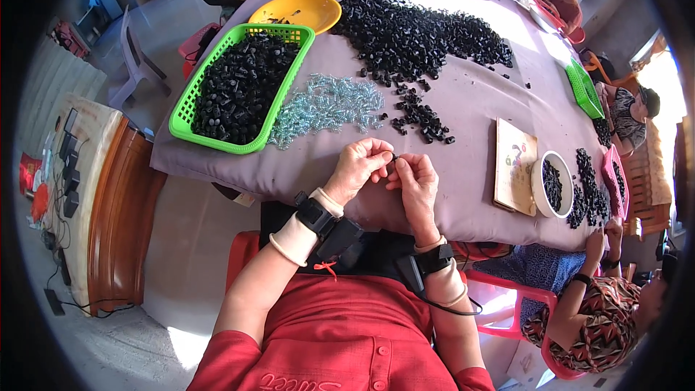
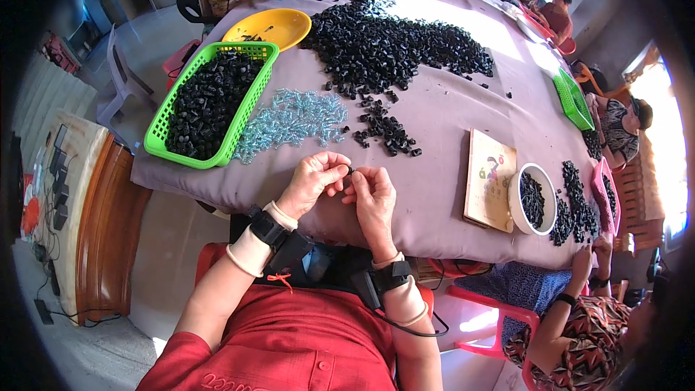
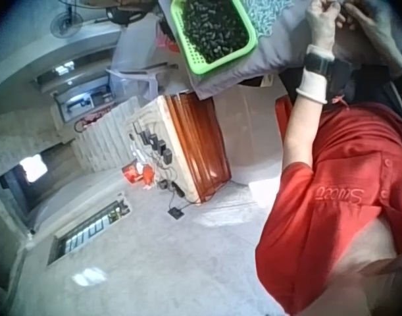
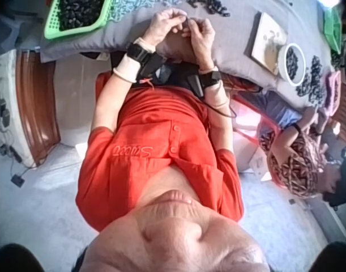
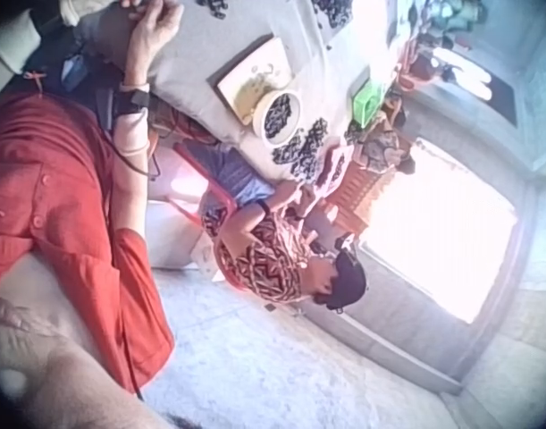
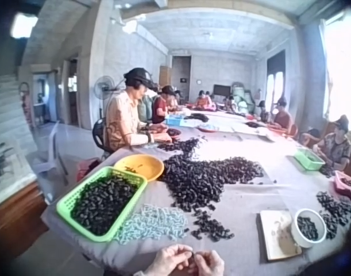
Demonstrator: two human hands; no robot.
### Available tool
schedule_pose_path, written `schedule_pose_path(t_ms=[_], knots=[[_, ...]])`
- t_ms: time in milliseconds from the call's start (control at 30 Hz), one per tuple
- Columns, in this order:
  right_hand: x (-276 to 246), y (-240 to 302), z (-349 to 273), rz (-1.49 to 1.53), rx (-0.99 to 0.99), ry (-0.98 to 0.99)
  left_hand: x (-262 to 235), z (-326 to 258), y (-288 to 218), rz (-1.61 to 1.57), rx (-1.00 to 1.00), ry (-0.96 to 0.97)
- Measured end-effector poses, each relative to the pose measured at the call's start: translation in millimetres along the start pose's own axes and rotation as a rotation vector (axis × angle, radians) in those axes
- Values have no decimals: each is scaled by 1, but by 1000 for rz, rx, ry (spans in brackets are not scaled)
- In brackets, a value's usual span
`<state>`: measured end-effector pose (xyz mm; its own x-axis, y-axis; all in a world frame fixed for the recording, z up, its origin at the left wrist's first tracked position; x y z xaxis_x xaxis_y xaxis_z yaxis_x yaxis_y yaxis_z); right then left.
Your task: Sorting small black plastic components at a workshop table.
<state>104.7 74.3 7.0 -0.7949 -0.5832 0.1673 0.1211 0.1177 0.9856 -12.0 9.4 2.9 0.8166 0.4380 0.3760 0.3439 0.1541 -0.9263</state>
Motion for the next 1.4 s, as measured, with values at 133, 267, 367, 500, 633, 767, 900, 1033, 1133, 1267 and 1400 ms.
schedule_pose_path(t_ms=[133, 267, 367, 500, 633, 767, 900, 1033, 1133, 1267, 1400], knots=[[1, 1, 0, -50, -4, 8, -2, 0, 0, 19, 1, -7], [2, 1, 2, -57, 1, 24, -3, 0, -1, -4, 0, 4], [3, 0, 0, -67, -6, 31, -5, 0, -3, -14, -16, 25], [2, 1, -1, -97, -29, 20, 0, -3, -8, -23, -44, 74], [2, 1, 0, -112, -39, 53, -3, -2, -6, 32, -15, 118], [9, 12, -2, -72, 7, 102, -5, -2, -4, -3, -1, 117], [10, 9, 0, -25, -31, 88, -5, -1, -5, -21, -44, 135], [4, 2, 0, -55, -48, 56, -1, -4, -7, -35, -93, 64], [3, 2, 0, -46, -66, 58, -4, -1, 0, -36, 11, 70], [3, 2, 0, -2, -52, 36, -5, -1, -4, -65, -32, 70], [4, 4, 1, -30, 4, 74, -6, -2, -3, -118, -76, 58]])
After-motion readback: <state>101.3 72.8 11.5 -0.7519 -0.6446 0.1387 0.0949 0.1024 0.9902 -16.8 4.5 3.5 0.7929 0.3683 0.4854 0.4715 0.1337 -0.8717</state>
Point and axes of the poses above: each hand's wrist, its own z-axis towards the middle knuckle, its own x-axis out of the palm, y = z × x, the point moved 2 cm from there along z, towards the middle knuckle, and after that the axes turned 4 degrees about x, right-handed, at the moved point
